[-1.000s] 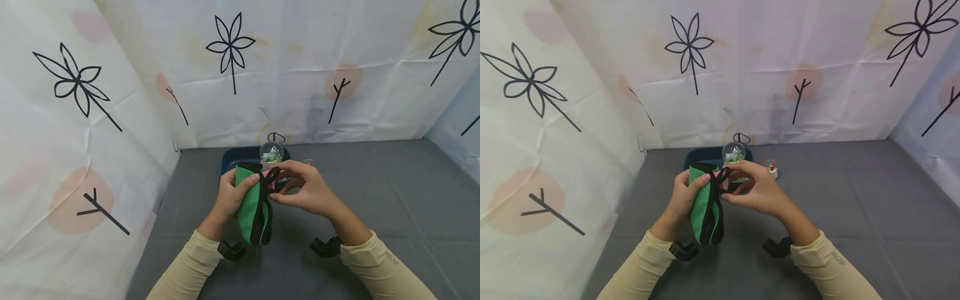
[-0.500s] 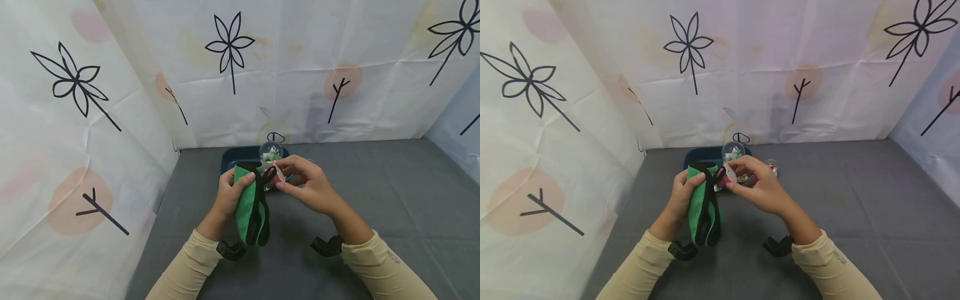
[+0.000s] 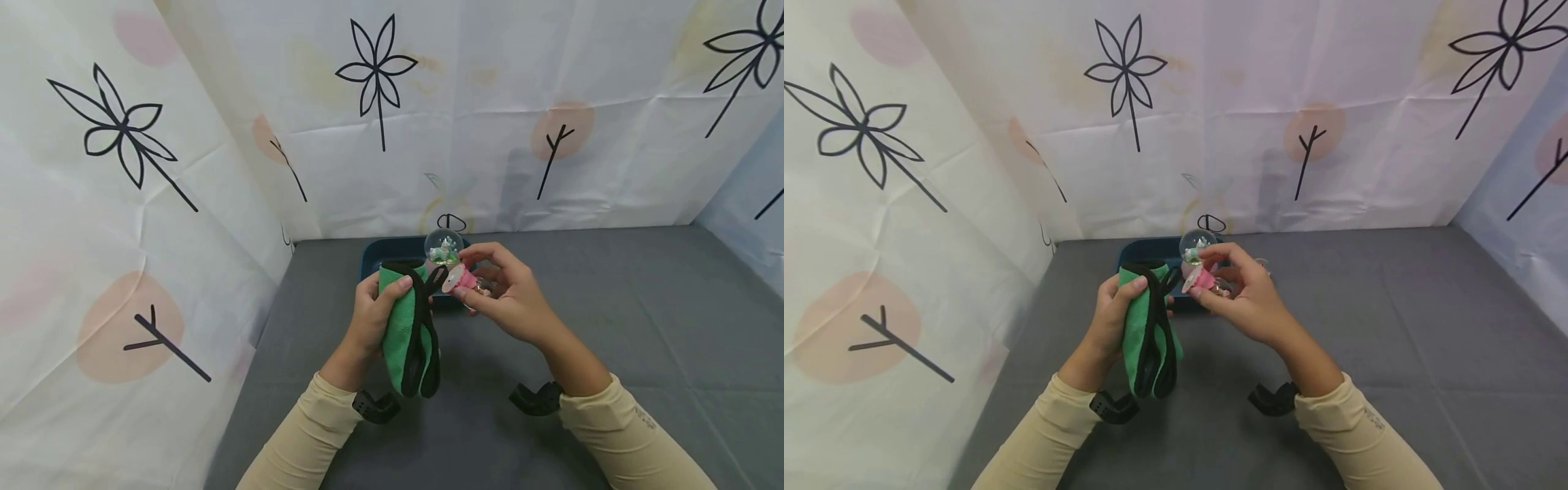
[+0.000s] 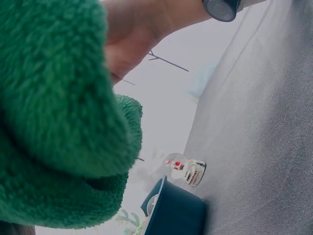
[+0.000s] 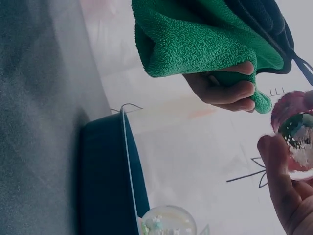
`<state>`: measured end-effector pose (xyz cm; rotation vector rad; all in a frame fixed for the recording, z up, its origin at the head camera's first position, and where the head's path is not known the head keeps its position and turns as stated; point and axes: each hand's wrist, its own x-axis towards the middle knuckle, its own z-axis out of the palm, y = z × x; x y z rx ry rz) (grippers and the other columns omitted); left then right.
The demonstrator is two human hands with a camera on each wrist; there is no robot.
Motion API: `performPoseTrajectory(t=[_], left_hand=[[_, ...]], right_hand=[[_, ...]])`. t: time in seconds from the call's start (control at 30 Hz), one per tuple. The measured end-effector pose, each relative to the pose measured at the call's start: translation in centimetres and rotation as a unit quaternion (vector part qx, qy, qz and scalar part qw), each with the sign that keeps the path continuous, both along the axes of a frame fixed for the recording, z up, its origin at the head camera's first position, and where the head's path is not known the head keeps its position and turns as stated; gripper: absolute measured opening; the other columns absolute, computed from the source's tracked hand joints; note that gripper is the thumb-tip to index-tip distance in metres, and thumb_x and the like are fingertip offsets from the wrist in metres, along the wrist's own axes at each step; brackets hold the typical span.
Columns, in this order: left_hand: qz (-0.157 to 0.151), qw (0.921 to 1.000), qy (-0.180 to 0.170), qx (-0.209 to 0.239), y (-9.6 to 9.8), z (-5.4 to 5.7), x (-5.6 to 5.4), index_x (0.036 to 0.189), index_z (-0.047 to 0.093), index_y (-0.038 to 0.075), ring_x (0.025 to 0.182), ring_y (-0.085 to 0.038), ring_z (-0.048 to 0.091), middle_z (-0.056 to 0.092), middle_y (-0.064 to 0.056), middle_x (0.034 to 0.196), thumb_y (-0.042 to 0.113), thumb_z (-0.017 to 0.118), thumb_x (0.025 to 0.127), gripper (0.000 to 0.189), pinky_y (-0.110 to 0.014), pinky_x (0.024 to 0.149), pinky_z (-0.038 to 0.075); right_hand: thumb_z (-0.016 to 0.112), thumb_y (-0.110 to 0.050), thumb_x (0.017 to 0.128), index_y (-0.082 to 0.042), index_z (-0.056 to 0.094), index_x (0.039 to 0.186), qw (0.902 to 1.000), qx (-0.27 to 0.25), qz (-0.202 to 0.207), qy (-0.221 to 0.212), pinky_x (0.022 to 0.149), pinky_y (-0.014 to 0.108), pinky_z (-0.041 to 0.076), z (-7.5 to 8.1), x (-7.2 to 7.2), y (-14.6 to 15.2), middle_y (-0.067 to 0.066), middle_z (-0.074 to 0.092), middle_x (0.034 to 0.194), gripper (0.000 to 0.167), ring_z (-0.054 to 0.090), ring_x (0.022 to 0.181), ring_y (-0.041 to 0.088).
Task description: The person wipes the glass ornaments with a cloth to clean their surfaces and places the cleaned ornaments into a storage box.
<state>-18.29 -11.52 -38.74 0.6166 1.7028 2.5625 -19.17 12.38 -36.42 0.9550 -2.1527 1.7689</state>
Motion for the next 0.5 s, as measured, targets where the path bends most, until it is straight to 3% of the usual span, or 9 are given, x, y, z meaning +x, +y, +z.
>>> performPoseTrajectory(t=[0.2,0.33,0.5], left_hand=[[-0.001,1.0,0.0,-0.005,0.05,-0.03,0.07,0.106,0.065,0.004,0.07,-0.017,0.078,0.076,-0.005,0.082,0.025,0.064,0.102,0.021,-0.034,0.064,0.067],[0.007,0.9999,0.0,-0.016,0.18,-0.17,0.02,0.104,0.066,0.005,0.067,-0.015,0.076,0.075,-0.003,0.081,0.025,0.065,0.101,0.021,-0.031,0.061,0.065],[0.032,0.9987,0.006,-0.039,0.37,-0.31,-0.06,0.1,0.067,0.008,0.062,-0.008,0.07,0.07,0.003,0.078,0.023,0.067,0.1,0.015,-0.023,0.058,0.061]], right_hand=[[0.085,0.013,0.079,-0.005,0.066,0.116,0.9992,0.003,-0.022,0.033,0.058,0.024,0.047,-0.3,-0.08,-0.12,0.004,0.072,0.112,0.046,0.063,0.08,0.015],[0.087,0.014,0.076,-0.007,0.071,0.109,0.9984,0.001,-0.002,0.057,0.06,0.025,0.048,-0.54,-0.04,-0.19,0.004,0.072,0.114,0.043,0.063,0.085,0.02],[0.086,0.018,0.075,-0.004,0.072,0.113,0.997,-0.007,0.032,0.07,0.072,0.023,0.059,-0.54,0.0,-0.45,0.004,0.071,0.12,0.046,0.068,0.098,0.016]])
